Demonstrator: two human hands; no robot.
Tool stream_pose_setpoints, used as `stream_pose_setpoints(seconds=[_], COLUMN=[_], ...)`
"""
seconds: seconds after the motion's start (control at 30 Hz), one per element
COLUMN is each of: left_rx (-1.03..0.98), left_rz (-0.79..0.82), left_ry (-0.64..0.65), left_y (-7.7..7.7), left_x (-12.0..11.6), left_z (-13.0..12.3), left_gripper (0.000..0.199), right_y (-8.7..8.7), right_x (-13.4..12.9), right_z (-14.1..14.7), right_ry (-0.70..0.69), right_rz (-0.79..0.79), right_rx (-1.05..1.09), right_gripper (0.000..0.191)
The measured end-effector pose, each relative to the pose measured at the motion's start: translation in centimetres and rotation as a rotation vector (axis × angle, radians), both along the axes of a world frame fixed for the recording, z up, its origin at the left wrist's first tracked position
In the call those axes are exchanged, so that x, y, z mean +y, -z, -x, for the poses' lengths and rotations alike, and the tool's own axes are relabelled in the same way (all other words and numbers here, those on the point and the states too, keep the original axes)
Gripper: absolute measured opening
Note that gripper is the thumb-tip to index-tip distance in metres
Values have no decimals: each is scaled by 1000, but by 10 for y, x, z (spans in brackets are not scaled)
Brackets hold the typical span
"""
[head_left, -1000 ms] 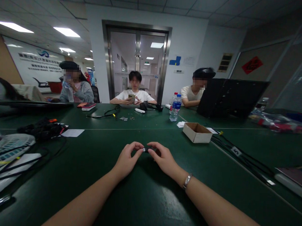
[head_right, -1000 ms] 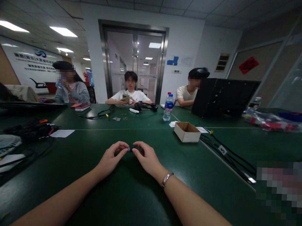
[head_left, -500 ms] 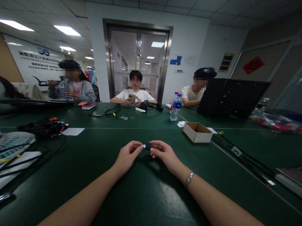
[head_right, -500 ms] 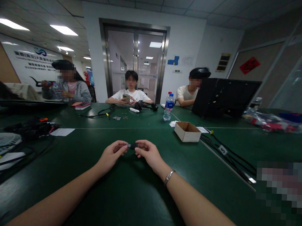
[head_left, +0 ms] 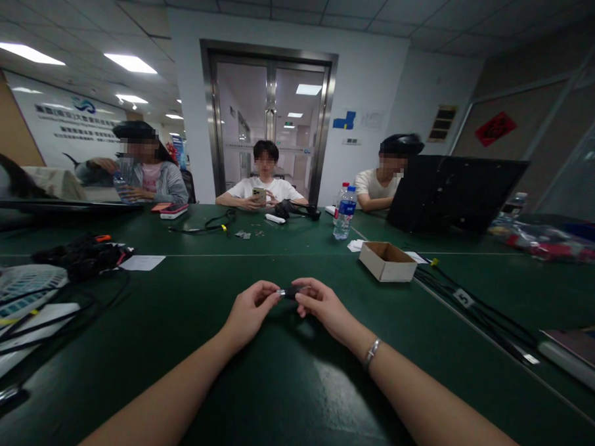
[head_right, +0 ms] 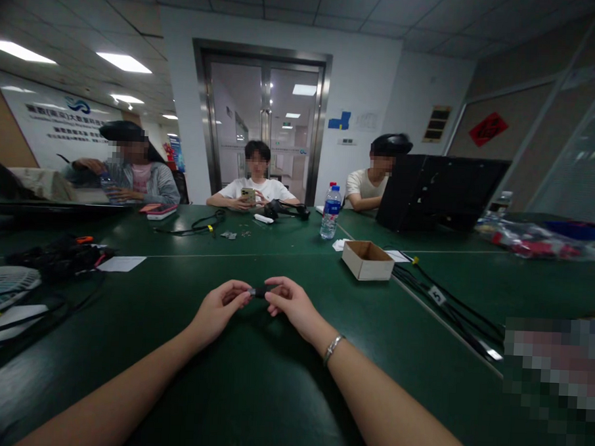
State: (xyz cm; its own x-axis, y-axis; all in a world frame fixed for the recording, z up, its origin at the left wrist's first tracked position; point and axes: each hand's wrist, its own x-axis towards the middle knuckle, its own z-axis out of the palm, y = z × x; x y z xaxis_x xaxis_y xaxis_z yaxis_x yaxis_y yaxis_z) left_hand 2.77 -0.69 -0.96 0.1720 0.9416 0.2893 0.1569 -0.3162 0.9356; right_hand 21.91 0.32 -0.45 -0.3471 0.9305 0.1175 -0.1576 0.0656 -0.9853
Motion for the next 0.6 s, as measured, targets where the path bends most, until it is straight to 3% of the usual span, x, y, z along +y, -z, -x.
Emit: stream_pose_setpoints(seconds=[0.07,0.37,0.53,0.6], left_rx=[-1,2,-12,-16], left_rz=[-16,-42,-27,-20], left_ry=[3,34,13,17], left_y=[1,-1,-1,-2], left_x=[0,-2,0,-1], left_z=[0,0,0,-1], left_gripper=[23,22,21,22], right_y=[-1,-3,-5,-5], right_x=[-1,-2,-5,-4], right_z=[0,3,0,1], right_ry=[-9,-63,-56,-59], right_rz=[-2,11,16,32], right_rx=[-2,-48,-3,-17], right_gripper=[55,39,51,44])
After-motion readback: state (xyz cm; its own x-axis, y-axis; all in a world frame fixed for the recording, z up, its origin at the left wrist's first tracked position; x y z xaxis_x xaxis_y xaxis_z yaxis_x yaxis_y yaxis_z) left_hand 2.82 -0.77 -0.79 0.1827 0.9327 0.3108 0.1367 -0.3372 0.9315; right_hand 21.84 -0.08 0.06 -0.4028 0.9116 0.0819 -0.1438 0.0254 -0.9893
